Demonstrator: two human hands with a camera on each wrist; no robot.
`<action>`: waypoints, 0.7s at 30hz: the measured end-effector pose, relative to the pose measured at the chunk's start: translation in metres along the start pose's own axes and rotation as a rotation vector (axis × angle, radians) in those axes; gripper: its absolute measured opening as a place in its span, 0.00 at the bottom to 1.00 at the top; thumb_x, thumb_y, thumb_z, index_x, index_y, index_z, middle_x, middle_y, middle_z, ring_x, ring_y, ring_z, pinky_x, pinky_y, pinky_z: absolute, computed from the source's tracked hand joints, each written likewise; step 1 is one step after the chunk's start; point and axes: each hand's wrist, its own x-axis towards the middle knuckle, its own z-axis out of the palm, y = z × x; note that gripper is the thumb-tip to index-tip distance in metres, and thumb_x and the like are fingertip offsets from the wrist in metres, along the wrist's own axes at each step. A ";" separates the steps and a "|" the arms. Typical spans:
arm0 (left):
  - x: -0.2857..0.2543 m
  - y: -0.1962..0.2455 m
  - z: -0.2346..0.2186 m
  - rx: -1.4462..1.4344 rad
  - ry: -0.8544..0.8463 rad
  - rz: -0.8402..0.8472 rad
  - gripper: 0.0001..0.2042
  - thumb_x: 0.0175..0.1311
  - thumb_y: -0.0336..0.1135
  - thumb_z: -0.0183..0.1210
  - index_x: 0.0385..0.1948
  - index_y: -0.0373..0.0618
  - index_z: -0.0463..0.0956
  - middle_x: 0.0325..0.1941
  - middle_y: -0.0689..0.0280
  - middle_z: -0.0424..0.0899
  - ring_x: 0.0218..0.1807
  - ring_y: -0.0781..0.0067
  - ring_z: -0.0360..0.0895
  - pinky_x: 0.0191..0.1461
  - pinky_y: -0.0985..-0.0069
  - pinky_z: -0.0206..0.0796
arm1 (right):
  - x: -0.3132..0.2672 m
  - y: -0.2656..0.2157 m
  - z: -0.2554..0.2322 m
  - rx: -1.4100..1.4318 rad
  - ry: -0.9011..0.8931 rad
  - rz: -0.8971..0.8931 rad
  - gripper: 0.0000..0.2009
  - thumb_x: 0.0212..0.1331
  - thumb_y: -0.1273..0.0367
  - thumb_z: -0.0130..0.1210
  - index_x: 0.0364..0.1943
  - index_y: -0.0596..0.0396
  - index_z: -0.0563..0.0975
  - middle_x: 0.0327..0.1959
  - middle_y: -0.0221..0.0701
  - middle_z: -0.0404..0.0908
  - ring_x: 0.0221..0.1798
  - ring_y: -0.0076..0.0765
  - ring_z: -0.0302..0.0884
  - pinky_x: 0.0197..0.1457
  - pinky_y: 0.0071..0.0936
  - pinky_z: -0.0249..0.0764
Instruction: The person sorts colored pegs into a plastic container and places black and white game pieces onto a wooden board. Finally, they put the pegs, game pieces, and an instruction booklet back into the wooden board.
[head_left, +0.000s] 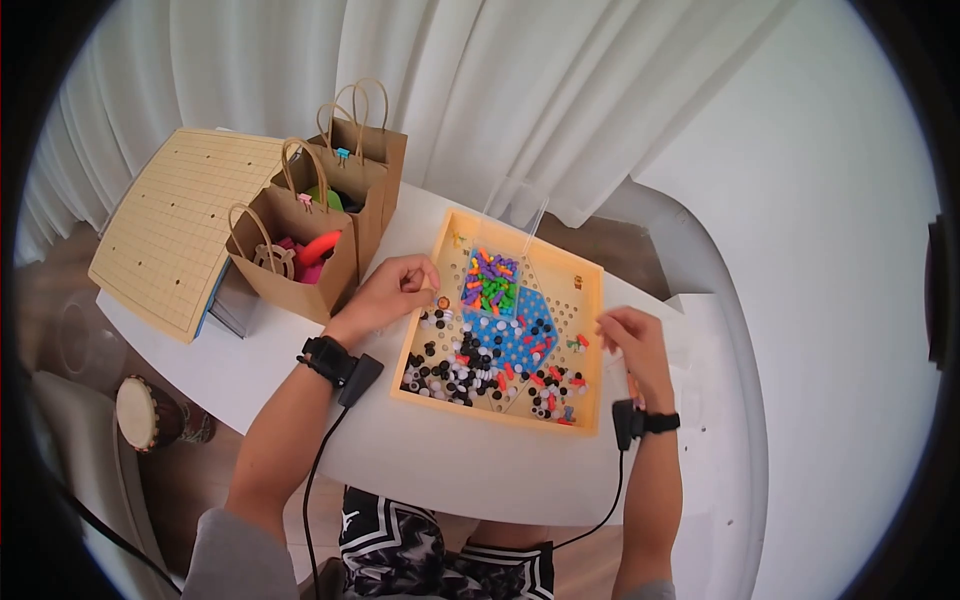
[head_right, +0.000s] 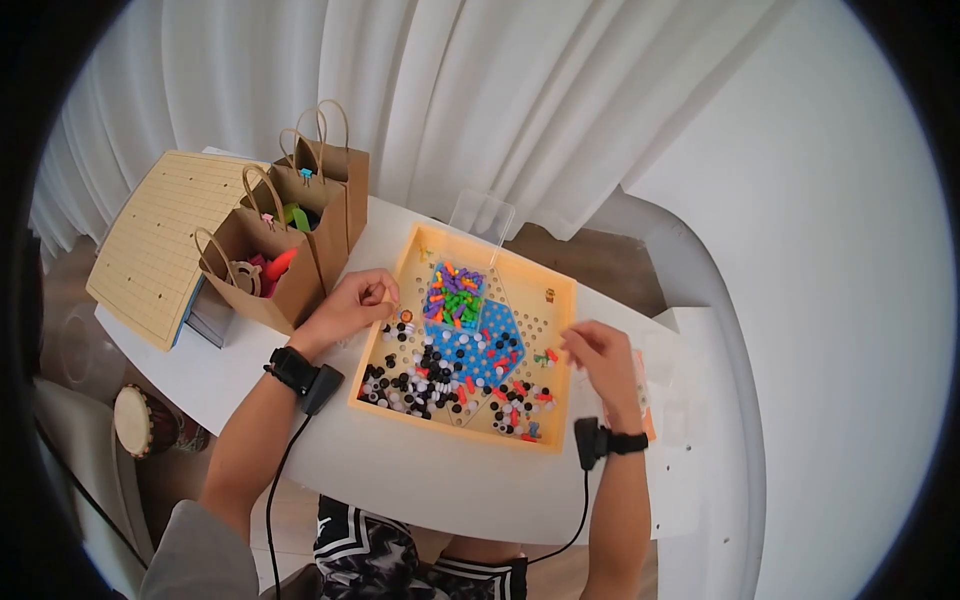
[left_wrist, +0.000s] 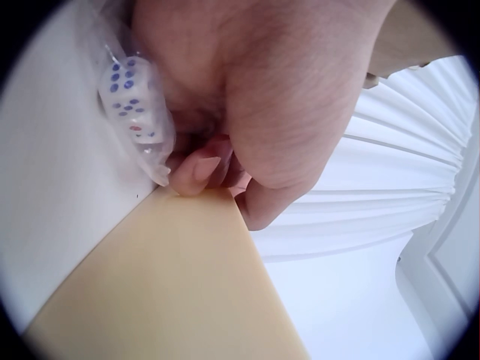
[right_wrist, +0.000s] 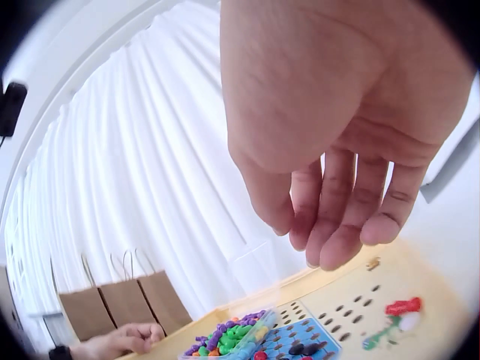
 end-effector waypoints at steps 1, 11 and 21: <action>-0.001 0.001 0.000 0.009 -0.002 -0.007 0.05 0.61 0.22 0.62 0.36 0.43 0.79 0.23 0.82 0.55 0.26 0.90 0.55 0.31 0.84 0.50 | -0.013 0.011 -0.007 0.011 -0.001 0.003 0.08 0.69 0.70 0.60 0.40 0.63 0.84 0.27 0.28 0.84 0.25 0.21 0.77 0.28 0.19 0.69; -0.003 0.023 0.006 -0.011 0.009 -0.131 0.06 0.63 0.21 0.60 0.38 0.44 0.78 0.24 0.82 0.54 0.24 0.92 0.54 0.27 0.85 0.51 | -0.047 0.068 0.000 0.804 0.239 0.102 0.22 0.78 0.61 0.51 0.22 0.52 0.67 0.17 0.20 0.60 0.18 0.17 0.53 0.23 0.21 0.48; -0.008 0.040 0.017 0.326 0.104 -0.049 0.05 0.64 0.21 0.61 0.38 0.44 0.77 0.25 0.82 0.61 0.29 0.91 0.57 0.34 0.85 0.53 | -0.047 0.080 -0.001 0.621 0.198 0.080 0.23 0.76 0.63 0.54 0.19 0.48 0.64 0.16 0.17 0.58 0.19 0.15 0.49 0.23 0.23 0.44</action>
